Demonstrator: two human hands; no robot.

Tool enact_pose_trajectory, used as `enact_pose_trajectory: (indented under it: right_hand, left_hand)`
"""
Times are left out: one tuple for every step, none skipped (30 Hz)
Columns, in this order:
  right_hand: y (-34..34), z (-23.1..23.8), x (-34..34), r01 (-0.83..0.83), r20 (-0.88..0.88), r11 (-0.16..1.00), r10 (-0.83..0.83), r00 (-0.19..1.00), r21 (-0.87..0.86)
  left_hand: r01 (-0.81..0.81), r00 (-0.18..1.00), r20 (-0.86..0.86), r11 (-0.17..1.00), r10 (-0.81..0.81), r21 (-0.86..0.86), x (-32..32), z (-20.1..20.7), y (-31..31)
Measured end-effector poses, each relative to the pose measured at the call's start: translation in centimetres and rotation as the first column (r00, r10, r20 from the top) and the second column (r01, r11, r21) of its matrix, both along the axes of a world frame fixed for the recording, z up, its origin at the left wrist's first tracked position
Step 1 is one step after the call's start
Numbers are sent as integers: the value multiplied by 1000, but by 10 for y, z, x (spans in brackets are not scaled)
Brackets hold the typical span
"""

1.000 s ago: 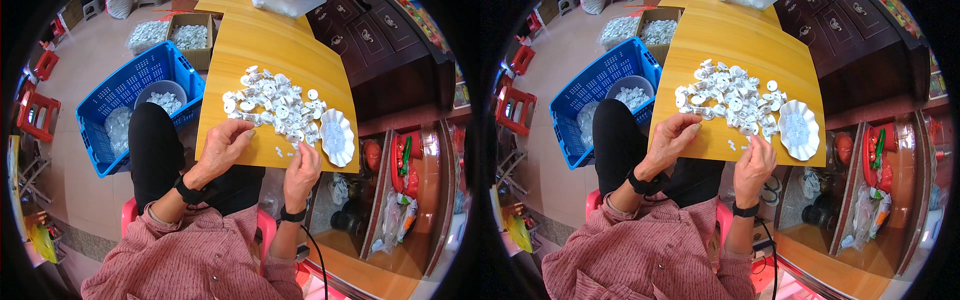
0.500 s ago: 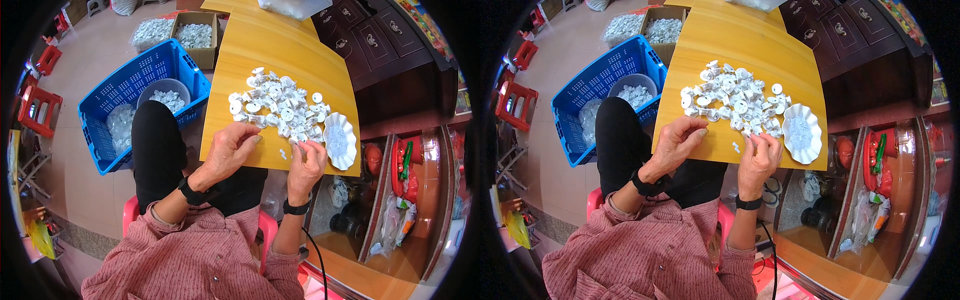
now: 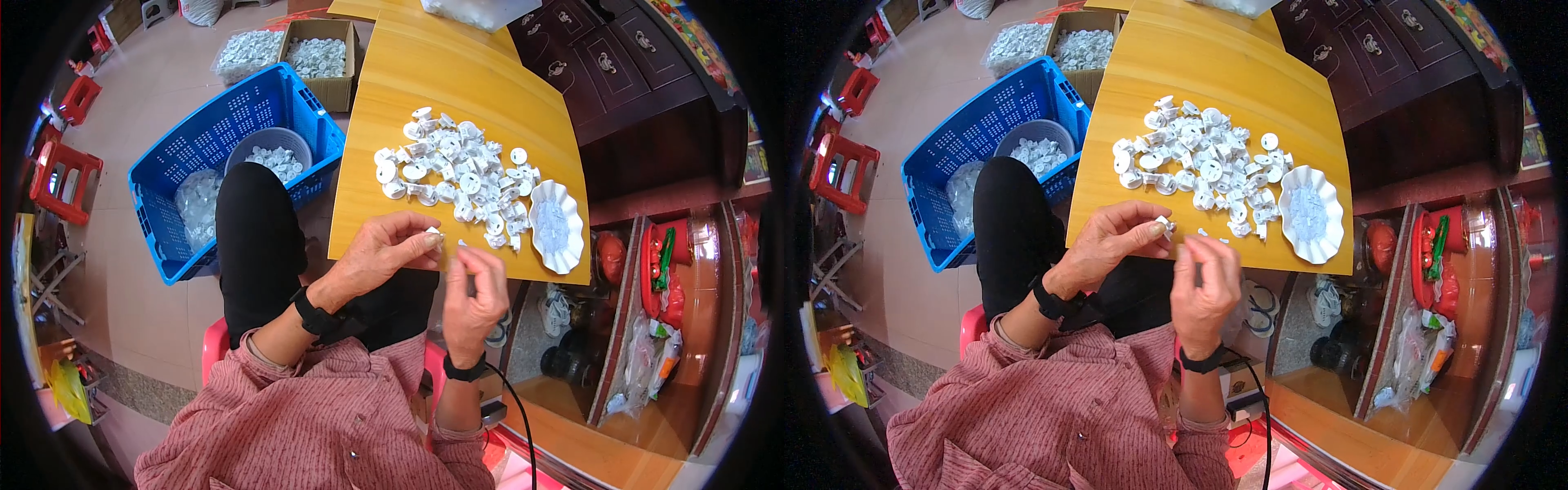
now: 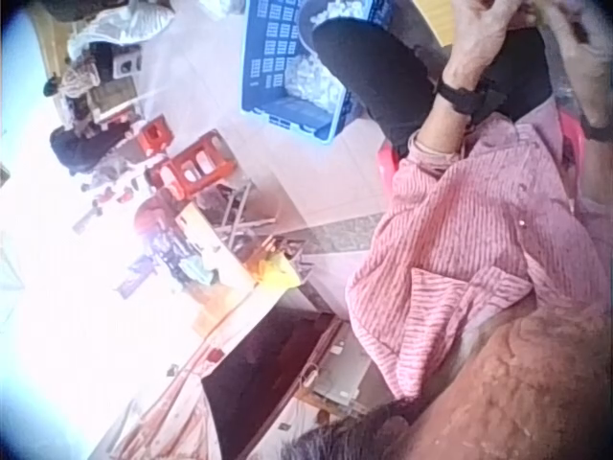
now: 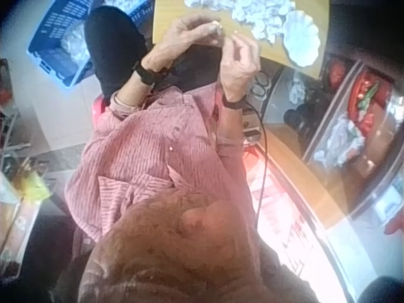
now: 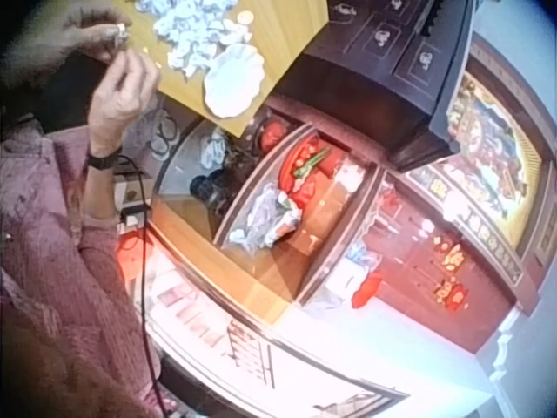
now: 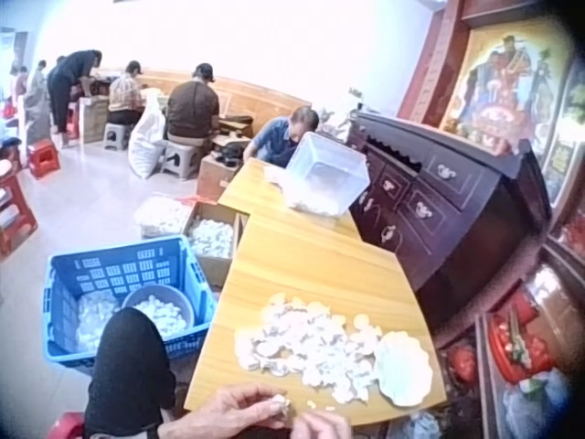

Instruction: Assembling small white plastic components manually at a workbench.

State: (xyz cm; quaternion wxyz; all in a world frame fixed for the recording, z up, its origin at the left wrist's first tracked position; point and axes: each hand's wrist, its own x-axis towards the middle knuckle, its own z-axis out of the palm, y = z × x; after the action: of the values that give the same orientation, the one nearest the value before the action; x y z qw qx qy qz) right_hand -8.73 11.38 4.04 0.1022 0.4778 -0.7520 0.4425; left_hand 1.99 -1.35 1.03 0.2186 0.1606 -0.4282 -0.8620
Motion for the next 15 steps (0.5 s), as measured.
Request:
enact_pose_trajectory:
  right_hand:
    - [5,0,-5,58,15,998,-59,998,20]
    - [9,-1,-11,59,16,998,-60,998,21]
    - [14,-2,-18,140,-22,990,-139,990,28]
    - [19,-4,-26,218,-60,975,-216,975,33]
    - [24,-7,-34,238,-93,970,-233,968,47]
    - [28,-9,-38,240,-94,970,-235,967,47]
    - [32,-12,-41,254,-117,964,-244,963,77]
    - [34,-14,-44,268,-140,957,-252,957,107]
    - [35,-15,-42,258,-111,956,-243,964,138]
    - [34,-16,-41,261,-111,955,-247,963,138]
    - [33,-19,-40,248,-181,948,-213,960,200]
    - [31,-20,-40,237,-249,936,-172,953,262]
    - [30,-19,-38,230,-258,919,-149,954,321]
    - [29,-19,-36,230,-257,919,-150,955,321]
    - [28,-19,-35,239,-283,898,-137,949,370]
  left_hand:
    - [1,1000,1,1000,-1,1,1,1,-1]
    - [-17,1000,3,1000,17,15,2,1,-1]
    - [-34,999,4,999,33,28,3,3,-1]
    - [-33,999,4,999,33,28,4,5,-1]
    - [-42,999,28,999,42,23,5,6,-2]
    - [-50,997,51,999,49,16,5,7,-2]
    - [-47,998,51,999,47,16,5,7,-2]
    - [-59,997,55,998,59,2,4,6,-2]
    - [-70,996,59,997,71,-12,4,4,-2]
    - [-67,996,60,998,67,-12,3,3,-2]
    - [-60,997,47,998,60,-9,3,0,-2]
    - [-56,998,33,998,56,-6,2,-2,-3]
    - [-55,998,34,998,55,-6,2,-4,-3]
    - [-44,999,6,999,44,9,1,-8,-4]
    - [-34,999,-22,999,35,25,1,-9,-4]
